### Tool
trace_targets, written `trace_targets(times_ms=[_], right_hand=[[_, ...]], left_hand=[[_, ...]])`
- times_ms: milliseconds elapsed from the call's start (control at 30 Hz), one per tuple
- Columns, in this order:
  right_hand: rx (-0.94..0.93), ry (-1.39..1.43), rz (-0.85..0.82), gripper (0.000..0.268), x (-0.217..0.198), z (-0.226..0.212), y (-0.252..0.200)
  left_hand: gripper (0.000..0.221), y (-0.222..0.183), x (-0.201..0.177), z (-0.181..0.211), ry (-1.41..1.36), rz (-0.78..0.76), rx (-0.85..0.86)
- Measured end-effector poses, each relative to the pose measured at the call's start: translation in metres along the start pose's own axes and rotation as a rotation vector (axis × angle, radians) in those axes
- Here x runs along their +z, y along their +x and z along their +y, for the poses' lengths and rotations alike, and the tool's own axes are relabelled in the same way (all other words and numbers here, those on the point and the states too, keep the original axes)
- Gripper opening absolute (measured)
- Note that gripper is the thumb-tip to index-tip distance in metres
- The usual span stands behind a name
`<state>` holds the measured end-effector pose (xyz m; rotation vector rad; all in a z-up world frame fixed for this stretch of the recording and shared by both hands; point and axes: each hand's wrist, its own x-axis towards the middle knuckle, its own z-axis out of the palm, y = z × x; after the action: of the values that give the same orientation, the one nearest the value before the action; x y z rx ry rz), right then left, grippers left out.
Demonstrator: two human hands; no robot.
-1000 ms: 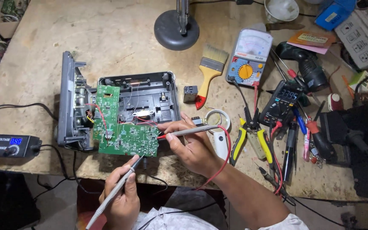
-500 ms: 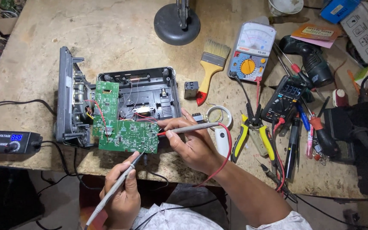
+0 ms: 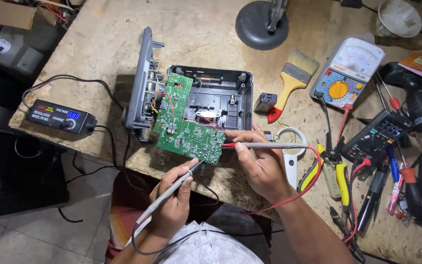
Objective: Measuring voltage on a circuit board using a multimeter during an electronics repair task.
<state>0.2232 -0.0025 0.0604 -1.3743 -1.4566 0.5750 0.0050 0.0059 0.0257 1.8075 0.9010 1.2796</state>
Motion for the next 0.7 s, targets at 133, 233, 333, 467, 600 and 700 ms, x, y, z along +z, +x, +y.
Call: trace_targets(times_ms=[133,233,333,467,600,700], right_hand=[[0.003,0.008,-0.001,0.012,0.0006,0.0019,-0.0006],[-0.009,0.017,0.005,0.012,0.0008,0.0036,-0.0009],[-0.002,0.015,0.0,0.012,0.0008,0.0031,-0.0007],[-0.017,0.041,0.008,0.011,0.0018,0.0052,-0.002],[-0.022,0.049,0.009,0.011,0.0015,0.004,-0.0021],[-0.037,0.028,0.01,0.011,0.0015,0.0032,-0.001]], left_hand=[[0.018,-0.0001,-0.001,-0.0002,0.013,-0.013,-0.001],[0.018,0.0,-0.0009,-0.0004,0.02,-0.01,0.007],[0.018,0.0002,-0.0011,0.0002,0.033,-0.009,0.007],[0.018,0.0004,-0.0008,0.0006,0.043,-0.008,0.009],[0.017,0.0015,-0.0011,0.002,0.032,-0.008,0.01],[0.018,0.0006,-0.0011,0.0004,0.031,-0.009,0.009]])
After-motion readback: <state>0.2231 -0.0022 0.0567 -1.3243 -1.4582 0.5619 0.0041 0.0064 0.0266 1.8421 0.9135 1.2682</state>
